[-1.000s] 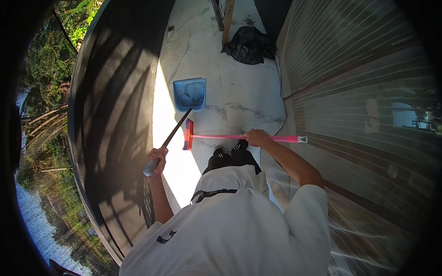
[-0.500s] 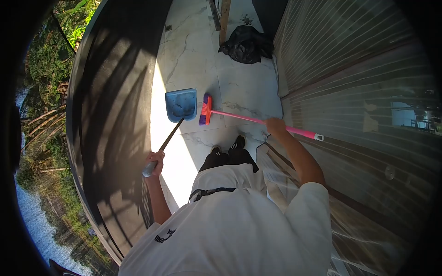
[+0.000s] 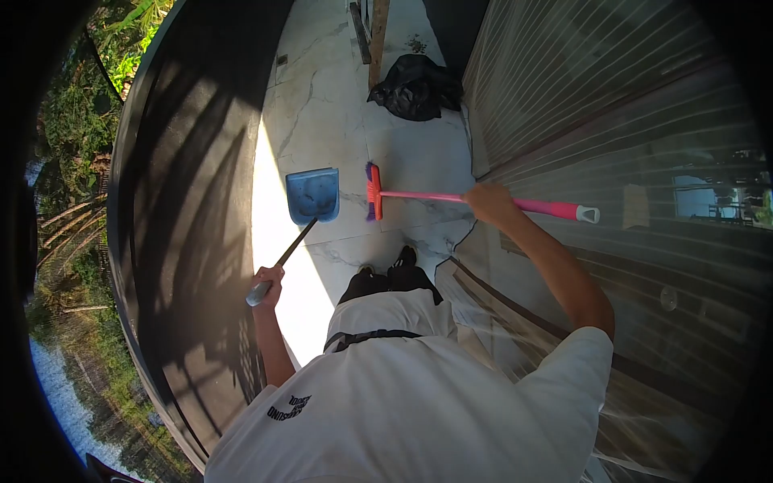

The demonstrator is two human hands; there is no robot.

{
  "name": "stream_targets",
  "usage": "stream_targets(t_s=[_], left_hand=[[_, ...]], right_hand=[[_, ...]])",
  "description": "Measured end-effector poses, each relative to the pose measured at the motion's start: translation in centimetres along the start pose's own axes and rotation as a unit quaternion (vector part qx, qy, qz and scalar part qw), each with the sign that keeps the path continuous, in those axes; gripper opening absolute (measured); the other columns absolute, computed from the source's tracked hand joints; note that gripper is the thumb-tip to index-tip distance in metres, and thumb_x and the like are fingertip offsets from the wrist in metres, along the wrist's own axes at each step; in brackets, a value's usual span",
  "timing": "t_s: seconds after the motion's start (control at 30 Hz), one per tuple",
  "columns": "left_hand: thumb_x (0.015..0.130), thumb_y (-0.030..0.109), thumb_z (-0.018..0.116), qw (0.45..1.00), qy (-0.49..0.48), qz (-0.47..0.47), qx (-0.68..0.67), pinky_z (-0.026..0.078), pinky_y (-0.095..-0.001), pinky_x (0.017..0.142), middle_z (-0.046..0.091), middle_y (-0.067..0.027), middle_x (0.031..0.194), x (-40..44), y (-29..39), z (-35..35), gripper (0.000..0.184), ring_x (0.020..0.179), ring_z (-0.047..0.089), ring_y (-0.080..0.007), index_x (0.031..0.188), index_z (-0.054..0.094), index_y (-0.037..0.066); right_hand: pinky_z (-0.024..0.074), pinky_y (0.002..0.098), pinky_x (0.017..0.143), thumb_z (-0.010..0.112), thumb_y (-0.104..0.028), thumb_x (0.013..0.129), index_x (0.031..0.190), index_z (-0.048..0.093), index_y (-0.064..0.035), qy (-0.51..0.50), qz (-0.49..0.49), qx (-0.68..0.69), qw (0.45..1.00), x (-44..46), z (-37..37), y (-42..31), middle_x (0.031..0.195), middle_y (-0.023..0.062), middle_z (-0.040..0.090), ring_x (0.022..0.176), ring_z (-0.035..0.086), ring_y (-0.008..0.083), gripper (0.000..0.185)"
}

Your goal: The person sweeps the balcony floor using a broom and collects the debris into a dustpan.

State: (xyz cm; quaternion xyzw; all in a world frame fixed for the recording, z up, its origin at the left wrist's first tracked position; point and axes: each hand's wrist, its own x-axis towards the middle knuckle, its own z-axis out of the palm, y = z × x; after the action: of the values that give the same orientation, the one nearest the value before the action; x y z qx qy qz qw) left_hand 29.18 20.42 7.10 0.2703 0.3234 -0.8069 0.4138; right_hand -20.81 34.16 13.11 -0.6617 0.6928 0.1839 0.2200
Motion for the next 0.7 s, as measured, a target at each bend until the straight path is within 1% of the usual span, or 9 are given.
stream_targets(t_s=[0.07,0.13,0.2,0.27,0.43,0.5,0.57,0.6,0.7], left_hand=[[0.067,-0.009,0.032,0.998,0.004,-0.031,-0.047,0.041,-0.0179,0.038,0.032,-0.0066,0.060,0.1,0.2,0.1,0.010,0.047,0.035,-0.0102,0.073,0.026,-0.005],[0.067,-0.009,0.032,0.998,-0.004,-0.029,-0.050,0.041,-0.0178,0.038,0.032,-0.0067,0.061,-0.4,-0.5,0.7,0.010,0.046,0.035,-0.0103,0.073,0.025,-0.004],[0.067,-0.009,0.032,0.998,-0.013,-0.027,-0.052,0.041,-0.0178,0.038,0.031,-0.0068,0.061,-0.5,-0.9,1.2,0.010,0.046,0.035,-0.0105,0.072,0.025,-0.004],[0.067,-0.010,0.032,1.000,-0.026,-0.012,-0.001,0.040,-0.0174,0.038,0.031,-0.0068,0.061,-0.7,-0.8,1.4,0.011,0.046,0.034,-0.0108,0.071,0.025,-0.003],[0.067,-0.010,0.032,1.000,-0.029,-0.004,-0.002,0.040,-0.0170,0.037,0.031,-0.0073,0.062,-0.8,-0.3,1.3,0.010,0.045,0.034,-0.0111,0.069,0.024,-0.003],[0.067,-0.010,0.032,1.000,-0.029,0.002,-0.011,0.040,-0.0169,0.037,0.031,-0.0075,0.062,-1.4,-0.5,1.6,0.010,0.045,0.034,-0.0111,0.069,0.024,-0.003],[0.067,-0.010,0.032,0.999,-0.025,0.029,0.020,0.040,-0.0169,0.037,0.031,-0.0078,0.062,-1.9,-0.6,1.8,0.010,0.046,0.034,-0.0113,0.068,0.024,-0.003],[0.067,-0.010,0.032,1.000,-0.023,0.014,-0.002,0.040,-0.0170,0.037,0.031,-0.0079,0.061,-1.8,-0.1,1.4,0.010,0.047,0.035,-0.0112,0.068,0.024,-0.003],[0.067,-0.010,0.032,1.000,-0.019,0.012,-0.019,0.040,-0.0171,0.037,0.031,-0.0076,0.061,-2.2,-0.4,1.1,0.010,0.046,0.035,-0.0113,0.068,0.025,-0.003]], right_hand=[[0.0459,0.0368,0.060,0.052,-0.011,0.068,0.093,0.057,-0.0168,-0.017,-0.009,0.026,0.999,0.6,0.1,-1.2,0.075,0.0085,0.057,0.071,0.057,0.0252,0.025],[0.0458,0.0366,0.060,0.053,-0.011,0.068,0.094,0.056,-0.0183,-0.034,-0.019,0.051,0.998,1.6,1.0,-2.5,0.076,0.0080,0.057,0.072,0.057,0.0248,0.027],[0.0457,0.0358,0.062,0.052,-0.011,0.069,0.098,0.055,-0.0221,-0.064,-0.043,0.082,0.994,3.2,3.0,-4.0,0.080,0.0067,0.057,0.074,0.057,0.0232,0.031],[0.0456,0.0350,0.064,0.051,-0.012,0.069,0.100,0.054,-0.0251,-0.104,-0.054,0.117,0.986,4.3,4.0,-6.3,0.084,0.0055,0.057,0.077,0.056,0.0225,0.034],[0.0450,0.0350,0.067,0.053,-0.015,0.069,0.095,0.057,-0.0231,-0.111,-0.090,0.112,0.984,7.1,10.0,-12.3,0.088,0.0049,0.057,0.082,0.056,0.0224,0.027],[0.0448,0.0354,0.066,0.052,-0.018,0.070,0.090,0.059,-0.0218,-0.114,-0.100,0.051,0.987,7.6,11.6,-14.1,0.086,0.0051,0.057,0.082,0.056,0.0211,0.022],[0.0448,0.0357,0.066,0.052,-0.018,0.070,0.088,0.059,-0.0214,-0.115,-0.088,0.030,0.989,8.2,13.4,-14.4,0.085,0.0052,0.057,0.081,0.056,0.0207,0.020],[0.0449,0.0359,0.065,0.051,-0.019,0.070,0.086,0.060,-0.0210,-0.116,-0.070,0.009,0.991,8.2,14.0,-14.0,0.084,0.0052,0.058,0.081,0.056,0.0203,0.018],[0.0451,0.0360,0.063,0.051,-0.017,0.071,0.084,0.060,-0.0206,-0.102,-0.062,-0.009,0.993,7.1,13.3,-10.4,0.081,0.0048,0.058,0.078,0.057,0.0205,0.016]])
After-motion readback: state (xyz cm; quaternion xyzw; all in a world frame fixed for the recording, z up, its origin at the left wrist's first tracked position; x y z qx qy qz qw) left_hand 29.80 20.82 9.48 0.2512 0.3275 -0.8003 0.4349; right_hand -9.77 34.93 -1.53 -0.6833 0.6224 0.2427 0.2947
